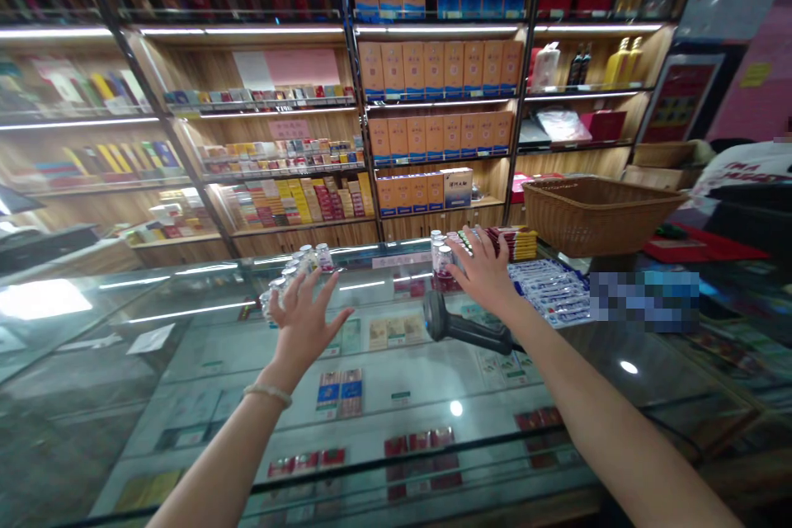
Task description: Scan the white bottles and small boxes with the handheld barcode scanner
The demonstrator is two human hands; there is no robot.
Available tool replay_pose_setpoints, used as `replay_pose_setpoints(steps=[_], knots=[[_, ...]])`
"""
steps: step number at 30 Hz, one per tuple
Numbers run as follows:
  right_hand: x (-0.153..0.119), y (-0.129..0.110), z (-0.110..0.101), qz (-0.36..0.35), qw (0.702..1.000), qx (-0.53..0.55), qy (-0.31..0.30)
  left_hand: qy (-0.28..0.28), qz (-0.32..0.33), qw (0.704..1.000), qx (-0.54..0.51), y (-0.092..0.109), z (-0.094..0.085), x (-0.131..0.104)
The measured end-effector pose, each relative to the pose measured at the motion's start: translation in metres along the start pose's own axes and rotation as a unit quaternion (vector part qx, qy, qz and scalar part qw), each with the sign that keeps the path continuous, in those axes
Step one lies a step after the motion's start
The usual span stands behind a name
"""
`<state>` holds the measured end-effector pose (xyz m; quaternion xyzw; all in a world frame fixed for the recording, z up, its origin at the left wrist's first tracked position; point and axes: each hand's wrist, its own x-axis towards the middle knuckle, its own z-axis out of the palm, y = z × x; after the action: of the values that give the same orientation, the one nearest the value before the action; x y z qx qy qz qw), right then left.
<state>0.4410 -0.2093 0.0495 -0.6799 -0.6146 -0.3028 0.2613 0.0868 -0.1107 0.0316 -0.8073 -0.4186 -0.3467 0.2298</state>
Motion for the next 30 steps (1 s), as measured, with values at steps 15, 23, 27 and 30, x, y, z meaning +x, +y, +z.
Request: replay_pose_setpoints(steps=[15,23,27,30], knots=[[0.001,0.015,-0.001,0.058,0.998,0.019,0.004,-0.038,0.010,0.999,-0.024,0.080,0.000,0.060],[0.000,0.021,0.006,0.060,0.998,0.024,-0.001,-0.052,0.005,0.996,-0.066,0.116,0.021,0.083],[0.000,0.022,0.010,0.057,0.998,0.028,0.004,-0.065,0.001,0.994,-0.086,0.128,0.032,0.094],[0.000,0.023,0.012,0.059,0.998,0.026,-0.004,-0.077,0.005,0.992,-0.097,0.136,0.042,0.102]])
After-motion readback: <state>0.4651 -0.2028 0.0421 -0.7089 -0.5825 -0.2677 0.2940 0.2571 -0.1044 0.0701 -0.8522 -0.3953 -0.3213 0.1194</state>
